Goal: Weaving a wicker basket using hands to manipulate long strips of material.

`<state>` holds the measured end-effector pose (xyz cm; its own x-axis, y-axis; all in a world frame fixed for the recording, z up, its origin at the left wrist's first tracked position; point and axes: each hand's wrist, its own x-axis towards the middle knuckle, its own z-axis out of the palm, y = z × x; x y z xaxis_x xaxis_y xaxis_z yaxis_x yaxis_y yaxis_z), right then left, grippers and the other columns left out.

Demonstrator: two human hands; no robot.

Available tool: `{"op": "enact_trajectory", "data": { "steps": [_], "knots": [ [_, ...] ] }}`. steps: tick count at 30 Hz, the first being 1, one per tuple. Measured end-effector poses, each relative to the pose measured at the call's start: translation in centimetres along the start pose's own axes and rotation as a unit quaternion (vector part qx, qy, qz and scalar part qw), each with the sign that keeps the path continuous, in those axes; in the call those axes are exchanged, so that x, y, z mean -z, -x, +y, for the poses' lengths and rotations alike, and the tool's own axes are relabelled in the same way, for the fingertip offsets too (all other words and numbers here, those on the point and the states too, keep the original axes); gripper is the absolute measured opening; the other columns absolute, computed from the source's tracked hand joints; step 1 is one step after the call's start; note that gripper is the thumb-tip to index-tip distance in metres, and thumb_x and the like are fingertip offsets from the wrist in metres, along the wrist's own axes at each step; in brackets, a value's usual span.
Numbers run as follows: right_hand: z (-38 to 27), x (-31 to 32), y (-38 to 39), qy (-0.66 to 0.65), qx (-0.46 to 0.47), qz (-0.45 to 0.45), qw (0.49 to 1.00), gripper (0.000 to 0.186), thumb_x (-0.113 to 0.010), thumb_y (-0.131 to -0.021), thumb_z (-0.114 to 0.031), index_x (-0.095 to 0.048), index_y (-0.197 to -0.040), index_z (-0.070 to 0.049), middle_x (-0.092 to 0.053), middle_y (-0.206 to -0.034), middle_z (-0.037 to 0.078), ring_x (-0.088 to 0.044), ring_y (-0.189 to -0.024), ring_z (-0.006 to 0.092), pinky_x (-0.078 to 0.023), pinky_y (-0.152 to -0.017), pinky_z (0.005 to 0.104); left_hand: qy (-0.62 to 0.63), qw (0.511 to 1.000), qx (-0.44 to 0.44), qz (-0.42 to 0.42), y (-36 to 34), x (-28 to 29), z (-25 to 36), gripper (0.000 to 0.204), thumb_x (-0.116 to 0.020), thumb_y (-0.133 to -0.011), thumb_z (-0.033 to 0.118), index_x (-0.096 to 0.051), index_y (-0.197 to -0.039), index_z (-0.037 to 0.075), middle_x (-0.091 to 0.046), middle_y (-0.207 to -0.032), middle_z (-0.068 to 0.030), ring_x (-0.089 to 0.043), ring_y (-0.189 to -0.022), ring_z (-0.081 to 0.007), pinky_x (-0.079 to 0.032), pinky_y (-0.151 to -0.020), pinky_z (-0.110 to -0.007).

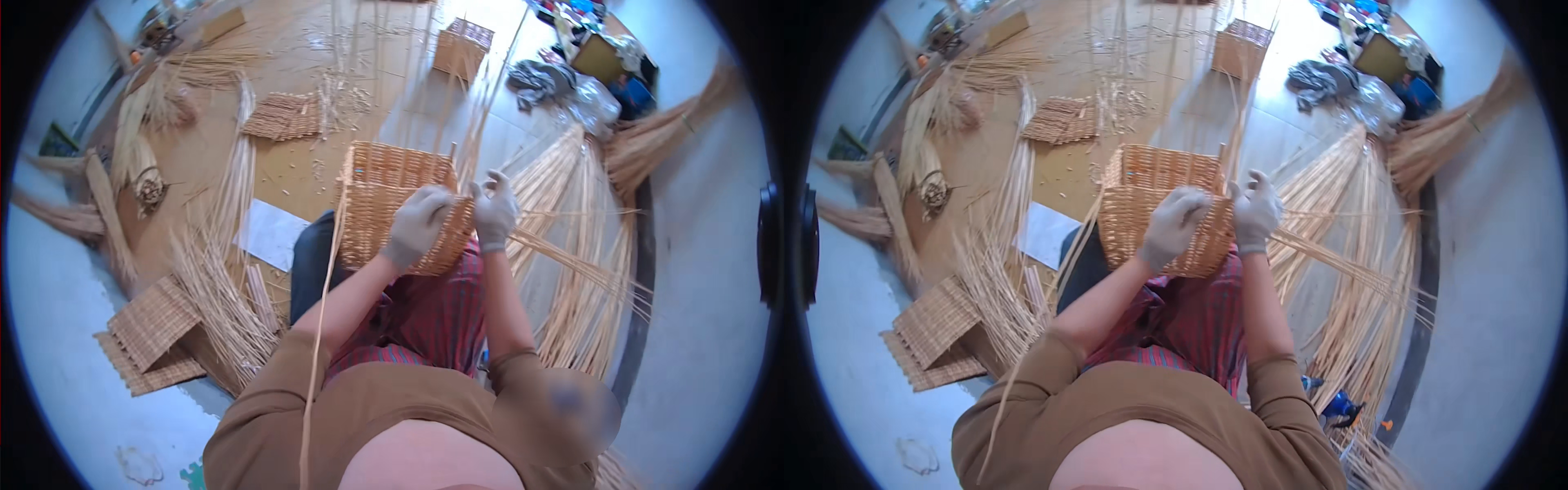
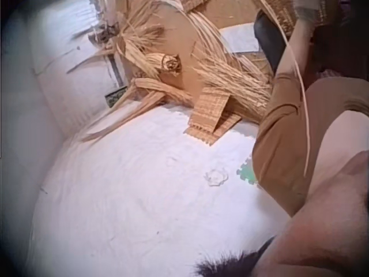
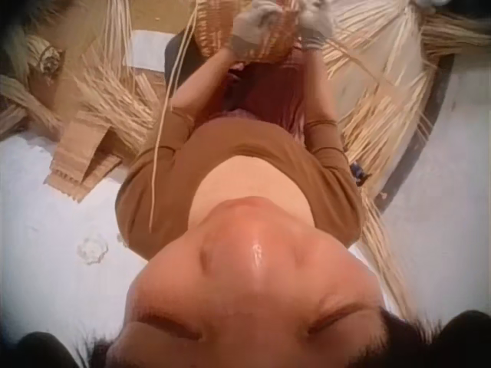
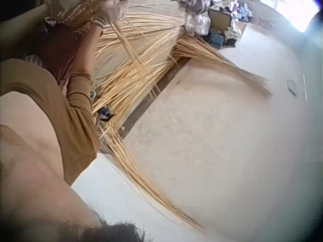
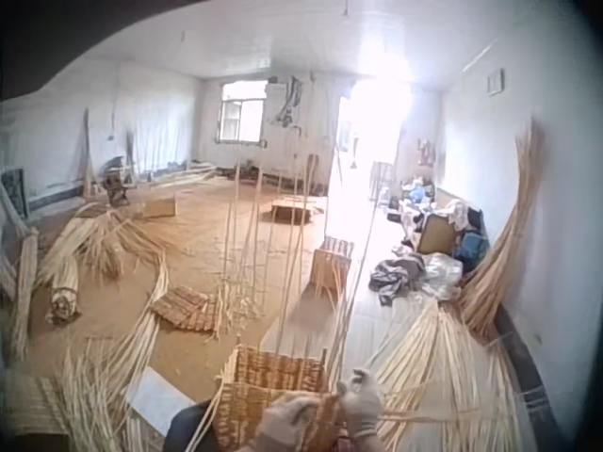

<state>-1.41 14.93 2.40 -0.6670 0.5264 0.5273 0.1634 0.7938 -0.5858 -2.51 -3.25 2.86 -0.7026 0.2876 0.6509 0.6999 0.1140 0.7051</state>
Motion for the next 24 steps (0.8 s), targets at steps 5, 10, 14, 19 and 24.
{"op": "enact_trajectory", "data": {
  "steps": [5,10,14,19,24],
  "knots": [
    [-7.8,1.4,9.1,-0.243,0.214,-0.104,0.940,0.023,-0.071,-0.085,0.000,-0.072,-0.105,-0.009,-0.072,-0.101,0.009,-0.069,-0.094,0.0265,-0.054,-0.086,0.0354,-0.231,0.936,0.152,0.216,7.5,10.4,-3.0,0.020,-0.069,-0.088,0.003,-0.062,-0.107,0.006,-0.063,-0.106,-0.0124,-0.063,-0.097,-0.0296,-0.051,-0.083,-0.039],
    [-17.3,1.6,11.7,-0.331,0.223,-0.125,0.908,0.034,-0.077,-0.083,-0.013,-0.072,-0.116,-0.012,-0.071,-0.098,0.009,-0.068,-0.086,0.0283,-0.055,-0.077,0.0383,-0.220,0.958,0.087,0.165,4.5,13.4,-4.8,0.036,-0.070,-0.085,0.000,-0.060,-0.119,0.006,-0.063,-0.113,-0.0134,-0.062,-0.107,-0.0309,-0.051,-0.093,-0.038],
    [-17.6,1.9,9.4,-0.299,0.305,-0.135,0.894,0.021,-0.075,-0.083,-0.006,-0.072,-0.104,-0.006,-0.072,-0.090,0.012,-0.071,-0.083,0.0293,-0.055,-0.076,0.0375,-0.115,0.976,0.099,0.156,4.6,13.3,-5.6,0.036,-0.071,-0.084,-0.001,-0.059,-0.118,0.005,-0.062,-0.115,-0.0135,-0.063,-0.105,-0.0304,-0.050,-0.095,-0.038],
    [-15.0,0.4,10.9,-0.507,-0.003,-0.127,0.853,0.011,-0.061,-0.100,-0.007,-0.064,-0.110,-0.004,-0.068,-0.085,0.005,-0.064,-0.075,0.0121,-0.053,-0.074,0.0262,-0.272,0.945,0.040,0.175,4.2,12.4,-3.6,0.023,-0.078,-0.080,0.009,-0.069,-0.100,0.013,-0.070,-0.101,-0.0068,-0.067,-0.097,-0.0283,-0.053,-0.084,-0.039],
    [-14.4,0.5,10.7,-0.466,0.006,-0.185,0.865,0.014,-0.054,-0.105,-0.012,-0.060,-0.114,-0.003,-0.066,-0.084,0.004,-0.062,-0.077,0.0090,-0.052,-0.073,0.0255,-0.176,0.969,0.030,0.171,5.5,13.1,-3.6,0.012,-0.074,-0.083,0.006,-0.070,-0.094,0.008,-0.071,-0.095,-0.0089,-0.069,-0.091,-0.0253,-0.056,-0.080,-0.035]
  ]
}}
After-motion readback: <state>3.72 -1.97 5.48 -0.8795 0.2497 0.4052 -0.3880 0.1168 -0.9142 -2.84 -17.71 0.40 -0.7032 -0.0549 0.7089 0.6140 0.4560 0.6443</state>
